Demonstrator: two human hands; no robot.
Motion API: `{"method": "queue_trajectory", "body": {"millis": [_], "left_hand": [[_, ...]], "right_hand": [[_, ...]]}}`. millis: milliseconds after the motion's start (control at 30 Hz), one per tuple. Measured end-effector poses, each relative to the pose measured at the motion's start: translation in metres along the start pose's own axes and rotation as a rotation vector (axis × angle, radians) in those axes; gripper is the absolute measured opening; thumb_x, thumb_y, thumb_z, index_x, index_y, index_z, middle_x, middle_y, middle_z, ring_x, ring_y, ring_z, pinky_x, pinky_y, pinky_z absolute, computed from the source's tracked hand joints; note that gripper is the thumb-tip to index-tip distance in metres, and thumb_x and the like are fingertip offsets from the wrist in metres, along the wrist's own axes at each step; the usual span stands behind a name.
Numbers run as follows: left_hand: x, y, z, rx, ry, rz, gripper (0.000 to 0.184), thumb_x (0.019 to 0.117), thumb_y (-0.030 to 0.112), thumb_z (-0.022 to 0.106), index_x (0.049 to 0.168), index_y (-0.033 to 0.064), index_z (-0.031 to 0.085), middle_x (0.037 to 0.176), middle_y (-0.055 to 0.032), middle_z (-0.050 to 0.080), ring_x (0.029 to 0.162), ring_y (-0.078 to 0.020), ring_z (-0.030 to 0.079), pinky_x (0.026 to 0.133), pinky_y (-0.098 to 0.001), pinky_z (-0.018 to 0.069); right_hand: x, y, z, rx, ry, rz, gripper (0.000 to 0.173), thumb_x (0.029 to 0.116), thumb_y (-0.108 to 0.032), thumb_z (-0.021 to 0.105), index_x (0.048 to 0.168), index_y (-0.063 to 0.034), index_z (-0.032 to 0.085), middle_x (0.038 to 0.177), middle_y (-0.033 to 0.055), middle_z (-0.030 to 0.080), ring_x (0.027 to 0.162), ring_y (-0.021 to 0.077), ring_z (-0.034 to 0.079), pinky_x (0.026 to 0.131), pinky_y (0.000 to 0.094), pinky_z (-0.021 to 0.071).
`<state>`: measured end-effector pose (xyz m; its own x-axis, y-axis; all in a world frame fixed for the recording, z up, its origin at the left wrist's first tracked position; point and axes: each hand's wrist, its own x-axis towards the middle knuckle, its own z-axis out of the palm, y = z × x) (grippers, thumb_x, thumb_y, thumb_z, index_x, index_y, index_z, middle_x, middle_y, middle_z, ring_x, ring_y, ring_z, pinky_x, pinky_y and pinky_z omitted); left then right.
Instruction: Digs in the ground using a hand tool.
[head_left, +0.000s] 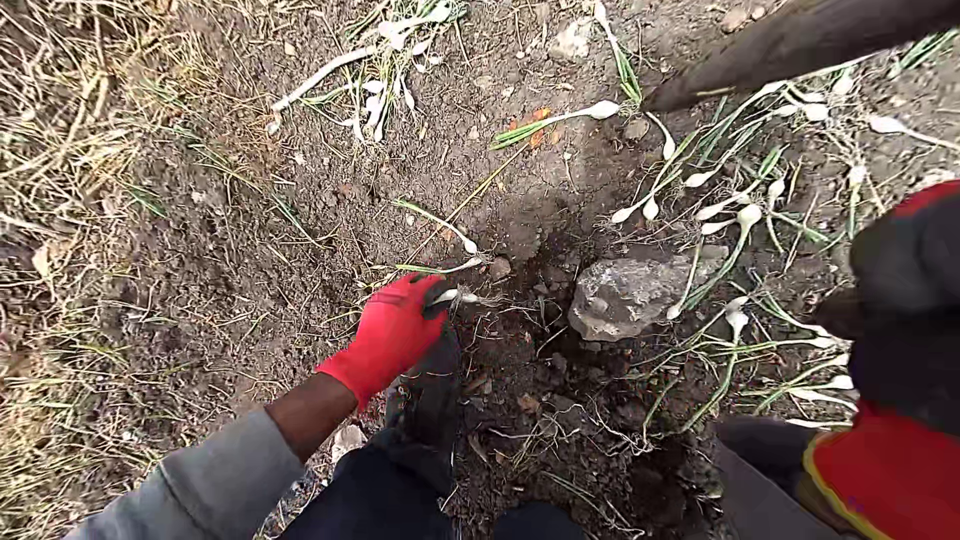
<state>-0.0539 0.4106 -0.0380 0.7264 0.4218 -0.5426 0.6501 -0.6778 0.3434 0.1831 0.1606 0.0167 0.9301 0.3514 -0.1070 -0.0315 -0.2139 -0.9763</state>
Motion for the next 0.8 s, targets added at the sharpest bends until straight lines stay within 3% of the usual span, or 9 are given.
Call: {"method": "queue_trajectory", "body": {"millis": [133, 200, 267, 367, 433, 500, 600, 700, 800], "left_hand": [[0.02, 0.004, -0.033, -0.03, 0.125, 0.148, 0.021, 0.0972, 0.023, 0.069, 0.114, 0.0133, 0.077, 0.106, -0.0109, 0.075, 0.102, -0.0296, 0.071, 0.093, -0.0579, 0.0552], [0.028, 0.002, -0.032, -0.005, 0.099, 0.179, 0.02, 0.0983, 0.023, 0.067, 0.114, 0.0163, 0.077, 0.106, -0.0097, 0.075, 0.102, -0.029, 0.071, 0.09, -0.0574, 0.0554], [0.013, -0.004, -0.016, 0.0, -0.022, 0.14, 0.022, 0.0985, 0.024, 0.067, 0.117, 0.0164, 0.076, 0.111, -0.0124, 0.073, 0.104, -0.0312, 0.07, 0.089, -0.0585, 0.0557], [-0.004, -0.005, -0.008, -0.016, -0.066, 0.106, 0.023, 0.0962, 0.023, 0.072, 0.117, 0.0145, 0.077, 0.111, -0.0126, 0.073, 0.102, -0.0304, 0.07, 0.09, -0.0565, 0.0562], [-0.004, 0.002, -0.021, -0.022, 0.0, 0.143, 0.022, 0.0953, 0.022, 0.073, 0.115, 0.0113, 0.077, 0.105, -0.014, 0.073, 0.096, -0.0316, 0.071, 0.084, -0.0572, 0.0567], [0.009, 0.017, -0.041, 0.043, 0.125, 0.229, 0.018, 0.0942, 0.022, 0.07, 0.106, 0.0099, 0.078, 0.096, -0.0146, 0.072, 0.087, -0.0324, 0.071, 0.076, -0.0571, 0.0566], [0.042, 0.061, -0.051, 0.253, 0.078, 0.229, 0.02, 0.0931, 0.029, 0.068, 0.1, 0.0105, 0.074, 0.097, -0.0156, 0.07, 0.091, -0.0357, 0.07, 0.073, -0.0591, 0.0544], [0.07, 0.08, 0.01, 0.372, -0.266, 0.161, 0.026, 0.0926, 0.027, 0.068, 0.113, 0.0111, 0.073, 0.115, -0.0158, 0.07, 0.106, -0.0369, 0.068, 0.081, -0.0608, 0.0558], [0.06, 0.062, 0.041, 0.223, -0.298, 0.233, 0.036, 0.0985, 0.031, 0.066, 0.131, 0.0153, 0.068, 0.127, -0.0166, 0.065, 0.108, -0.0367, 0.068, 0.086, -0.0589, 0.0569]], "right_hand": [[-0.075, 0.065, 0.12, -0.304, -0.241, 0.208, 0.051, 0.1045, -0.039, 0.054, 0.147, -0.0103, 0.051, 0.112, 0.0148, 0.069, 0.094, 0.0236, 0.069, 0.08, 0.0517, 0.0566], [-0.069, 0.048, 0.092, -0.222, -0.275, 0.256, 0.04, 0.1059, -0.04, 0.051, 0.136, -0.0149, 0.061, 0.093, 0.0088, 0.069, 0.075, 0.019, 0.066, 0.063, 0.0438, 0.0565], [-0.066, 0.011, 0.038, 0.054, -0.227, 0.239, 0.026, 0.1078, -0.037, 0.047, 0.1, -0.0166, 0.062, 0.06, -0.0035, 0.051, 0.044, 0.0078, 0.05, 0.039, 0.0265, 0.0463], [-0.05, -0.016, -0.053, -0.028, -0.396, 0.084, 0.02, 0.0972, 0.0, 0.048, 0.081, -0.0043, 0.06, 0.065, -0.0026, 0.056, 0.059, 0.0044, 0.055, 0.058, 0.0212, 0.0483], [-0.048, -0.026, -0.018, -0.122, -0.305, 0.11, 0.023, 0.0959, -0.001, 0.048, 0.075, -0.0089, 0.052, 0.059, -0.0073, 0.05, 0.053, -0.0004, 0.051, 0.053, 0.0157, 0.0464], [-0.052, 0.008, 0.07, -0.189, -0.155, 0.072, 0.013, 0.1022, -0.024, 0.055, 0.099, -0.0117, 0.057, 0.069, -0.0034, 0.057, 0.056, 0.004, 0.058, 0.051, 0.0227, 0.0543], [-0.077, 0.089, 0.131, -0.303, -0.3, 0.27, 0.051, 0.1045, -0.044, 0.052, 0.141, -0.0081, 0.055, 0.105, 0.0194, 0.069, 0.09, 0.0333, 0.069, 0.076, 0.0602, 0.0546], [-0.092, 0.072, 0.092, -0.202, -0.234, 0.404, 0.043, 0.1064, -0.044, 0.049, 0.134, -0.0124, 0.059, 0.086, 0.0087, 0.064, 0.066, 0.0204, 0.062, 0.056, 0.0441, 0.0537], [-0.113, 0.043, 0.055, -0.055, -0.093, 0.315, 0.033, 0.1017, -0.038, 0.054, 0.119, -0.011, 0.062, 0.081, -0.0092, 0.065, 0.066, -0.0013, 0.062, 0.057, 0.0226, 0.0564]]}}
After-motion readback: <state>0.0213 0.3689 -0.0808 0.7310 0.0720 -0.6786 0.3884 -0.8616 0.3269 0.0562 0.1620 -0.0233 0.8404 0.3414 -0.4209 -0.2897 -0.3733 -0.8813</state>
